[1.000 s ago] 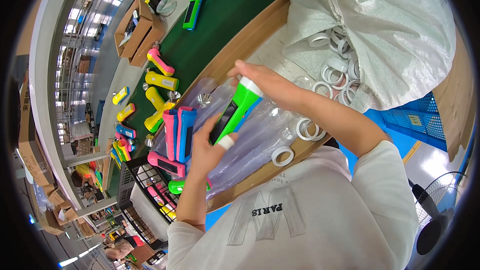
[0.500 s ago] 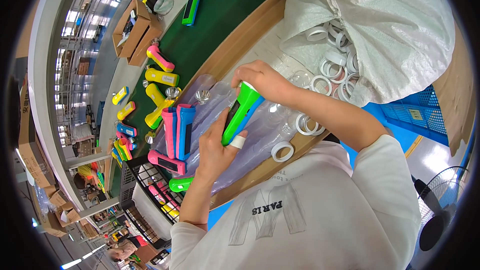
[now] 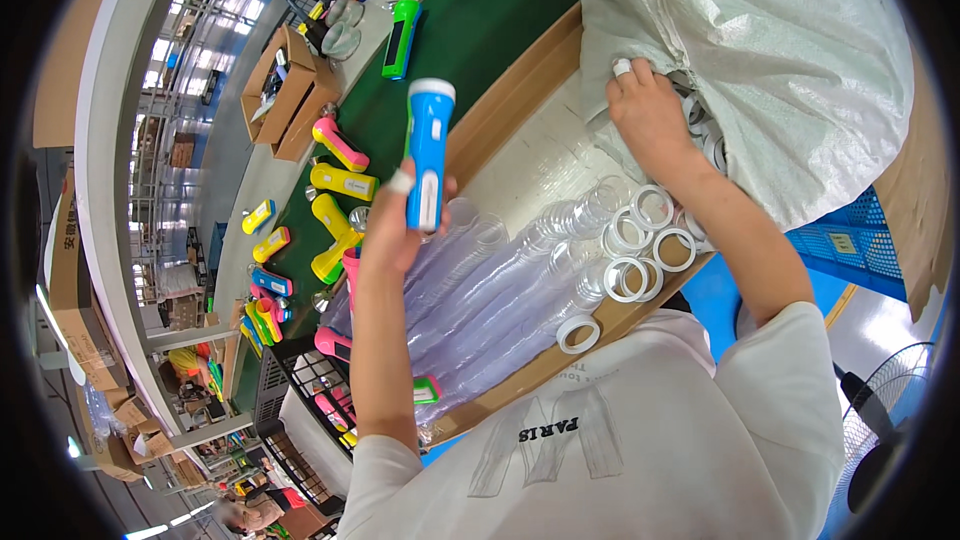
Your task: Assemble plastic flashlights by attaching heads to the main body.
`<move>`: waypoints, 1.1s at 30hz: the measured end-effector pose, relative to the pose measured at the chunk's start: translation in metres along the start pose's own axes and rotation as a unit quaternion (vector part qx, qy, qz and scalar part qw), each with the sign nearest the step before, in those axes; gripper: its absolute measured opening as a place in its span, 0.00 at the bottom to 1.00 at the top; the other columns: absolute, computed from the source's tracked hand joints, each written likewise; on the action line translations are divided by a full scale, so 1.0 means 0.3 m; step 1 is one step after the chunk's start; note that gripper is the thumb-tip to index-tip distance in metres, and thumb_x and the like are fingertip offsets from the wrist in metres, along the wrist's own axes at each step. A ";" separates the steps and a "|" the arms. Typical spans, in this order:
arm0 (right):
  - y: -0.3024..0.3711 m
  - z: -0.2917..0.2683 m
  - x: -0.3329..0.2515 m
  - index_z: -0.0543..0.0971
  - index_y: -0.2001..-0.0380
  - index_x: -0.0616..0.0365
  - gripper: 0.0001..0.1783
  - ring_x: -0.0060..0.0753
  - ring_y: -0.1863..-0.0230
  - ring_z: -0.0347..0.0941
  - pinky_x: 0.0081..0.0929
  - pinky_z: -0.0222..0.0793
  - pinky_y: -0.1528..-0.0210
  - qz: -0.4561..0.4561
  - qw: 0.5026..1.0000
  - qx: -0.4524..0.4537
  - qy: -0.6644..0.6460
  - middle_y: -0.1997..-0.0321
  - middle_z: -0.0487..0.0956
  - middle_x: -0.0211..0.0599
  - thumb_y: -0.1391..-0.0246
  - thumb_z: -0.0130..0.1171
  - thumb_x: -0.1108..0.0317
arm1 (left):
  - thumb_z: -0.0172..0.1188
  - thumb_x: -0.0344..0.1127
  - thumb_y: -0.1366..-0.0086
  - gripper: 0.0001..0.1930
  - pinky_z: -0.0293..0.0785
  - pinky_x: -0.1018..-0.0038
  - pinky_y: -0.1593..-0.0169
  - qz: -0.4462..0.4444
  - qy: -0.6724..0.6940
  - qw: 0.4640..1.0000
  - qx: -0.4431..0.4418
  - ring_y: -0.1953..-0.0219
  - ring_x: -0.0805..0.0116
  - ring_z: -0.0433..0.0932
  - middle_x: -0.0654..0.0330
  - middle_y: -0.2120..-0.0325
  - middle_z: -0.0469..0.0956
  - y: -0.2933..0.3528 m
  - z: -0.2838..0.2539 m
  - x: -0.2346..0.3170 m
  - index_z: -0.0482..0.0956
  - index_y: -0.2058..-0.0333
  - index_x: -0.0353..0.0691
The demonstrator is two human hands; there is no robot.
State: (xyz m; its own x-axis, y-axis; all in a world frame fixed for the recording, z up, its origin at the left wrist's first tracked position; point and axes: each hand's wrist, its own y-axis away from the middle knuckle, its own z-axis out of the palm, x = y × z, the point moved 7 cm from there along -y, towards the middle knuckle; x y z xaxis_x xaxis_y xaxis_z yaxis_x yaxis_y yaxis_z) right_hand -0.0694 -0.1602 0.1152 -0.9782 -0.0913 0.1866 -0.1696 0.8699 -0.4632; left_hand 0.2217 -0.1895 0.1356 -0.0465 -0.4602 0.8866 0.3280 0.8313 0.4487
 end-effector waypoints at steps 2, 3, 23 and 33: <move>-0.038 -0.008 0.009 0.77 0.69 0.58 0.10 0.37 0.54 0.69 0.28 0.74 0.62 -0.017 0.999 -0.029 -0.015 0.62 0.74 0.38 0.61 0.60 0.72 | 0.50 0.51 0.30 0.25 0.75 0.72 0.68 0.086 -0.106 0.987 0.088 0.70 0.67 0.77 0.53 0.59 0.77 -0.072 -0.036 0.114 0.67 0.45 0.36; -0.043 0.001 0.024 0.77 0.70 0.59 0.10 0.37 0.54 0.69 0.26 0.74 0.63 -0.022 0.997 -0.069 -0.020 0.63 0.74 0.37 0.62 0.59 0.75 | 0.50 0.48 0.30 0.25 0.76 0.72 0.65 0.144 -0.168 0.964 0.145 0.68 0.66 0.77 0.54 0.56 0.75 -0.100 -0.023 0.164 0.65 0.43 0.35; 0.003 0.030 -0.402 0.71 0.53 0.69 0.21 0.43 0.50 0.75 0.37 0.75 0.51 0.328 0.147 -0.229 -0.905 0.51 0.77 0.53 0.32 0.39 0.60 | 0.72 0.35 0.51 0.16 0.72 0.65 0.56 0.382 -0.514 0.760 0.111 0.60 0.57 0.77 0.54 0.63 0.79 0.178 0.091 0.096 0.78 0.65 0.37; -0.036 0.065 -0.432 0.74 0.57 0.60 0.26 0.33 0.65 0.78 0.29 0.76 0.64 0.333 0.020 -0.177 -0.926 0.63 0.80 0.45 0.33 0.39 0.47 | 0.68 0.33 0.47 0.10 0.71 0.67 0.52 0.487 -0.435 0.743 0.152 0.56 0.56 0.75 0.54 0.59 0.78 -0.063 0.154 0.246 0.79 0.66 0.39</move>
State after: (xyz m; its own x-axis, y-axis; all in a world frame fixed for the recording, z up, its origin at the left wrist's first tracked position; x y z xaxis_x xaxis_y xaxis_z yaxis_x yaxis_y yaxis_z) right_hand 0.0568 -0.1673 0.0792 0.8685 0.4208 -0.2622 -0.3539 0.8965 0.2666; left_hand 0.1685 -0.2247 0.1978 -0.5617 0.6695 0.4860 0.3834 0.7312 -0.5642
